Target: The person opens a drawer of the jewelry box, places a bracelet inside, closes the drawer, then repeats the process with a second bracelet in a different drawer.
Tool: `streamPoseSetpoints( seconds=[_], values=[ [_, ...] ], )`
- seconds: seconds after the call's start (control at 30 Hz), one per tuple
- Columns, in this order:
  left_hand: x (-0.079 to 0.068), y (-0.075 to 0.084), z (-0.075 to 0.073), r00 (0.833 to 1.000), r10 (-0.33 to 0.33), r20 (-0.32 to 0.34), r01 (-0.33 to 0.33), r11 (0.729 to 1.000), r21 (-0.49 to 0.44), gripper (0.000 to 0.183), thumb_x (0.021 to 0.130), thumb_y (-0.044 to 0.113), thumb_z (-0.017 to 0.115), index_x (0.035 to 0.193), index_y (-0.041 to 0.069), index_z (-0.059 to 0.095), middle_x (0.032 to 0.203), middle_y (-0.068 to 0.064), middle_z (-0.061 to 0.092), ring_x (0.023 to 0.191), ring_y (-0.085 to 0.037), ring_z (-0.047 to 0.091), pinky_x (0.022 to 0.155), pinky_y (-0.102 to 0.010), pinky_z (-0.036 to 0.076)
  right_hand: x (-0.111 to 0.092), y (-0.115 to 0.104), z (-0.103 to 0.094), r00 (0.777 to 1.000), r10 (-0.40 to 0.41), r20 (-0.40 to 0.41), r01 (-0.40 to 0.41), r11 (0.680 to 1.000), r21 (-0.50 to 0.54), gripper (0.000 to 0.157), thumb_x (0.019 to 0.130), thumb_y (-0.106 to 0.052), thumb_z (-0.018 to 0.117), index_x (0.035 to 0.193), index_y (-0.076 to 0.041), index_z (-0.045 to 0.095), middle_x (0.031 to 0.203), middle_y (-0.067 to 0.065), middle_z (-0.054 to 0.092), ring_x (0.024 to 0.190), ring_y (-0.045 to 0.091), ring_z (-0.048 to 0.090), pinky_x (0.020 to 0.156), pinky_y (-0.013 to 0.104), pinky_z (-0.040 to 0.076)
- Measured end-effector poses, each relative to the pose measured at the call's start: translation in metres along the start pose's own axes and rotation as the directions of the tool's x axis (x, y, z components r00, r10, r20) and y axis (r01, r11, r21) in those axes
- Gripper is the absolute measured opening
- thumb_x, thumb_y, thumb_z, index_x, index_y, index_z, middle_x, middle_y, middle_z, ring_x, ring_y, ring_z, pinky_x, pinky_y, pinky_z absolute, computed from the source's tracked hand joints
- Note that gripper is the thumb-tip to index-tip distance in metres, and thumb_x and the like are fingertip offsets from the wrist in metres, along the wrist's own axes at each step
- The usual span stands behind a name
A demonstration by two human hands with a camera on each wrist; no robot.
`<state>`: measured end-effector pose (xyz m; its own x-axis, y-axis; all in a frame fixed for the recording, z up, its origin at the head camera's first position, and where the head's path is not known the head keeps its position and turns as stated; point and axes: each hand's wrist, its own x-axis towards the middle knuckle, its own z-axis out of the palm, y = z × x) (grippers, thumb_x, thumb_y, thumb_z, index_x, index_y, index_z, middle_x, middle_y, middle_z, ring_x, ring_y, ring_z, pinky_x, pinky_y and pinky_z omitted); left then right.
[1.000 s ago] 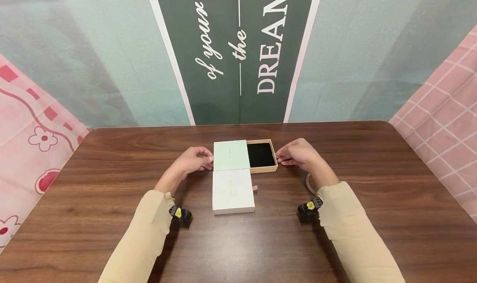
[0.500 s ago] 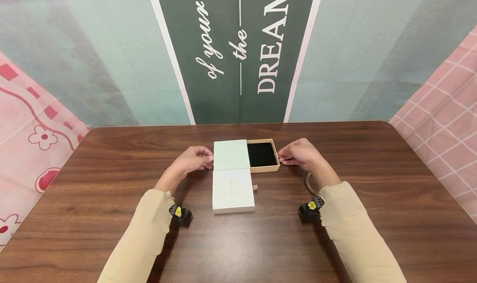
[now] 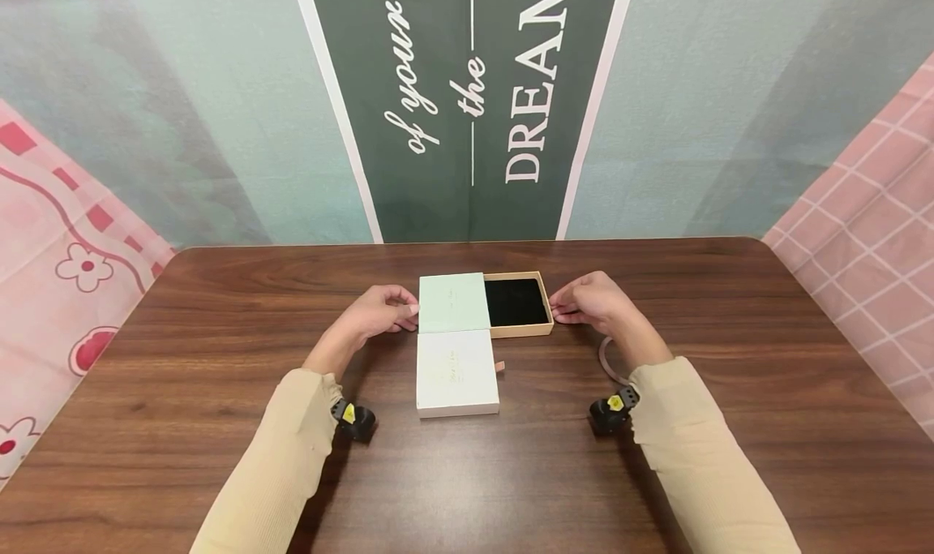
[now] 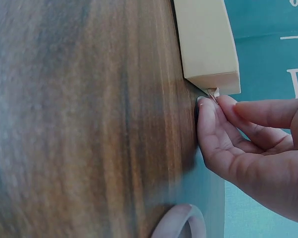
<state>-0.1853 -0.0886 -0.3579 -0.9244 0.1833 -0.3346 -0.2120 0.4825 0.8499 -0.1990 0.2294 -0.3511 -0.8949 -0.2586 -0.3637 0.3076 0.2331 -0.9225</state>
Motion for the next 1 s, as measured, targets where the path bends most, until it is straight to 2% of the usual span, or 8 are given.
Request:
streamPoseSetpoints(
  seconds=[0.5, 0.8, 1.0],
  values=[
    [0.000, 0.002, 0.000, 1.000, 0.001, 0.004, -0.001, 1.000, -0.009, 0.012, 0.090, 0.011, 0.057, 0.095, 0.000, 0.058, 0.086, -0.012, 0.062, 0.080, -0.021, 0.063, 0.083, -0.038, 0.045, -0.004, -0.001, -0.002, 1.000, -0.023, 0.010, 0.024, 0.998, -0.053, 0.028, 0.090, 0.006, 0.041, 0.110, 0.025, 0.044, 0.080, 0.009, 0.062, 0.074, 0.016, 0.061, 0.072, 0.032, 0.052],
    [-0.001, 0.001, 0.000, 1.000, 0.002, 0.002, -0.002, 1.000, -0.010, 0.012, 0.090, 0.012, 0.058, 0.094, 0.000, 0.058, 0.086, -0.012, 0.062, 0.080, -0.021, 0.063, 0.083, -0.038, 0.045, -0.010, -0.006, -0.006, 1.000, -0.021, 0.017, 0.022, 0.998, -0.065, 0.029, 0.091, 0.004, 0.042, 0.114, 0.023, 0.042, 0.088, 0.012, 0.063, 0.078, 0.018, 0.062, 0.074, 0.034, 0.051],
    [0.000, 0.001, 0.000, 1.000, -0.001, -0.002, 0.001, 1.000, -0.013, 0.012, 0.089, 0.012, 0.058, 0.094, 0.000, 0.058, 0.086, -0.012, 0.062, 0.080, -0.021, 0.063, 0.083, -0.038, 0.045, -0.017, -0.011, -0.014, 1.000, -0.016, 0.016, 0.017, 0.997, -0.073, 0.027, 0.091, 0.000, 0.048, 0.110, 0.020, 0.046, 0.087, 0.012, 0.063, 0.078, 0.019, 0.063, 0.072, 0.034, 0.051]
  ],
)
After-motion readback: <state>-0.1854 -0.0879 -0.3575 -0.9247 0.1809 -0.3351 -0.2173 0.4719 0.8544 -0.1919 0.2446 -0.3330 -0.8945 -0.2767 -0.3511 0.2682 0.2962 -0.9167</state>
